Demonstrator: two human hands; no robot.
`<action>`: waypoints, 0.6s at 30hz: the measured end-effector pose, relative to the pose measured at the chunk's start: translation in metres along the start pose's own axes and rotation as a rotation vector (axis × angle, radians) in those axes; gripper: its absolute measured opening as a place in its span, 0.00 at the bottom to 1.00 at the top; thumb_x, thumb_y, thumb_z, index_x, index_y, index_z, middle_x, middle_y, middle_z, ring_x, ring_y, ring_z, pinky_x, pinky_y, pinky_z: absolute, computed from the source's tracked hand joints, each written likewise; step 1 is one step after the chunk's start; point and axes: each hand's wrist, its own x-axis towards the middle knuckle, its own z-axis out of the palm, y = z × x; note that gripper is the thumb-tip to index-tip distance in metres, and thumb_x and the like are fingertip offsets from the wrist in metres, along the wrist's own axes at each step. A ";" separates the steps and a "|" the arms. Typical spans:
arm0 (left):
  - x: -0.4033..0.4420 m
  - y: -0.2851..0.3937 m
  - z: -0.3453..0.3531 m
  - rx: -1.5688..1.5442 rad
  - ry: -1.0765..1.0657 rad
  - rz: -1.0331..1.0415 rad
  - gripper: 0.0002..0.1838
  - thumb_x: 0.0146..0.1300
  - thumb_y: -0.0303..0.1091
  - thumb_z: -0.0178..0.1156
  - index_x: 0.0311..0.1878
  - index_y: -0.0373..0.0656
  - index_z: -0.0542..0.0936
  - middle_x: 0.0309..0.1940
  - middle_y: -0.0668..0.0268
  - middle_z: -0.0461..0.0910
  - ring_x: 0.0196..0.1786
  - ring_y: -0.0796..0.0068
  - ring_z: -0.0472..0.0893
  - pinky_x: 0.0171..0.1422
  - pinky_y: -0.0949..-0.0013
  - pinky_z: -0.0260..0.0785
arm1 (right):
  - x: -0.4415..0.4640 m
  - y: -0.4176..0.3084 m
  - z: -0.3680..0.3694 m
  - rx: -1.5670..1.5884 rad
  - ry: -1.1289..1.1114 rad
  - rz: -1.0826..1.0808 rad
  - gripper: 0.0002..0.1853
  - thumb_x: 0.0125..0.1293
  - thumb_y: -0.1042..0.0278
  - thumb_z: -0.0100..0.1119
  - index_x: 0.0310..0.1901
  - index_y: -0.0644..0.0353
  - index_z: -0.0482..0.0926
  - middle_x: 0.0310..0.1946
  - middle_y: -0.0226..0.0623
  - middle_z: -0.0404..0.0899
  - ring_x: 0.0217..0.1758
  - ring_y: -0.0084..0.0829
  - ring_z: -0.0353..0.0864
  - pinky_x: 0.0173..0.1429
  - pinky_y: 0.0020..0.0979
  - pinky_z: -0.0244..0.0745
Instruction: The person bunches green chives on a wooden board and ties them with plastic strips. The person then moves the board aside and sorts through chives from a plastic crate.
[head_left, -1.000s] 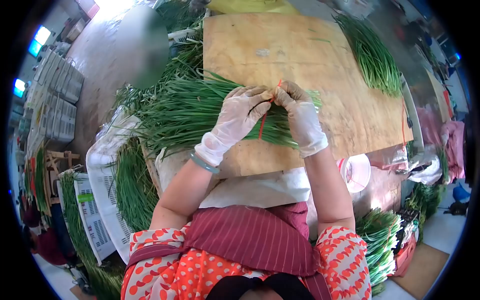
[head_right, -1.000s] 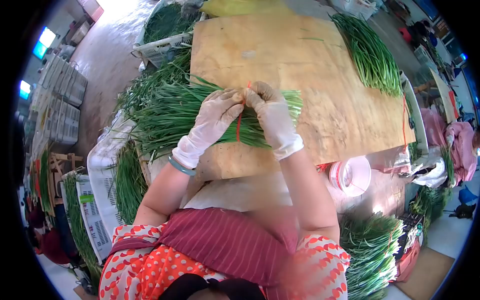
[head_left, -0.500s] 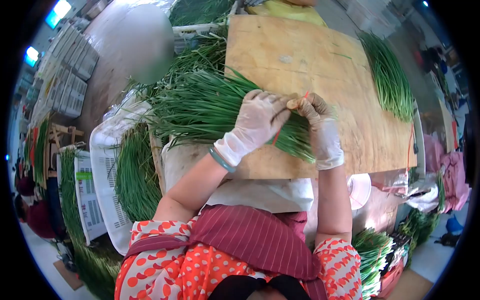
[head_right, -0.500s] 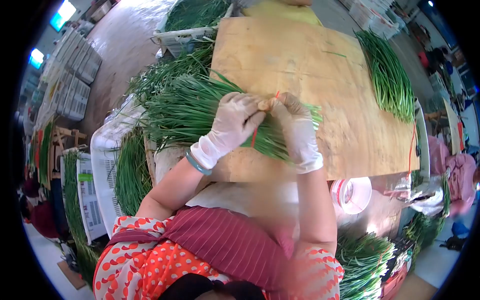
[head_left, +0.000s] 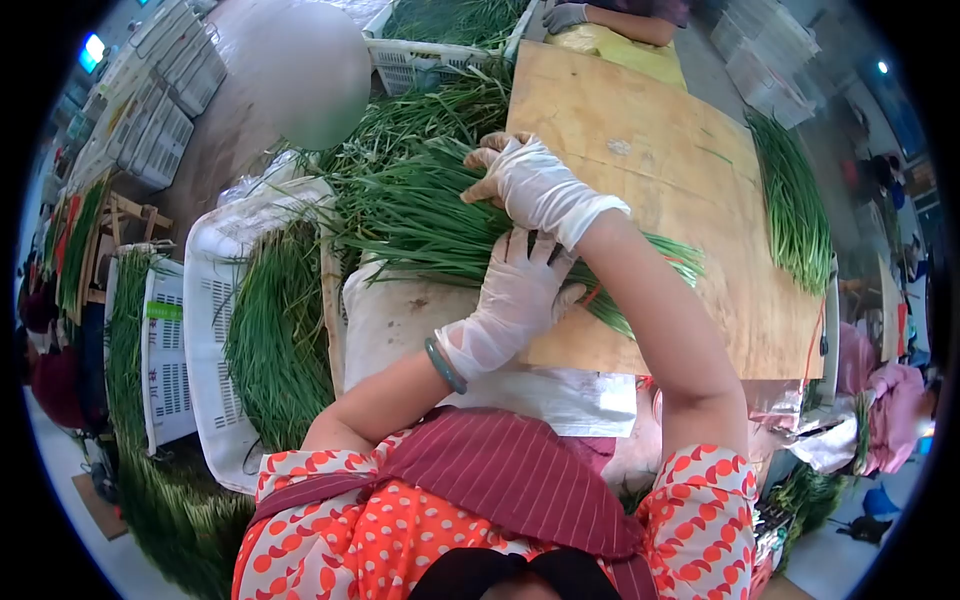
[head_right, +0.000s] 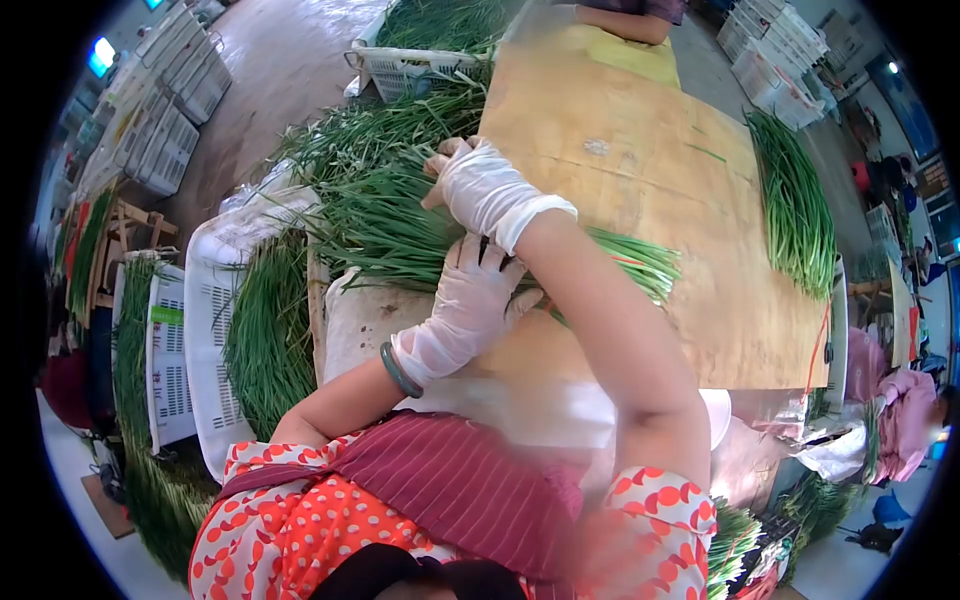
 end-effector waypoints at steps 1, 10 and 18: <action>-0.004 0.000 0.000 0.020 0.004 0.005 0.27 0.56 0.54 0.57 0.55 0.48 0.75 0.58 0.50 0.64 0.59 0.45 0.62 0.61 0.46 0.58 | 0.002 -0.002 0.003 -0.024 -0.038 0.029 0.14 0.47 0.67 0.66 0.40 0.47 0.84 0.52 0.36 0.76 0.62 0.39 0.66 0.66 0.36 0.57; -0.020 -0.001 -0.018 0.003 -0.018 0.021 0.28 0.59 0.51 0.54 0.64 0.58 0.69 0.64 0.52 0.61 0.56 0.46 0.68 0.52 0.53 0.66 | 0.014 -0.001 -0.003 -0.357 -0.290 -0.062 0.14 0.44 0.67 0.67 0.36 0.43 0.84 0.55 0.30 0.74 0.65 0.38 0.64 0.70 0.45 0.51; -0.030 -0.004 -0.022 0.006 -0.018 0.012 0.35 0.56 0.47 0.58 0.68 0.64 0.61 0.64 0.55 0.61 0.47 0.55 0.71 0.45 0.60 0.69 | 0.011 -0.025 -0.032 -0.201 -0.199 -0.091 0.21 0.43 0.71 0.67 0.42 0.42 0.82 0.55 0.29 0.73 0.66 0.38 0.62 0.70 0.45 0.51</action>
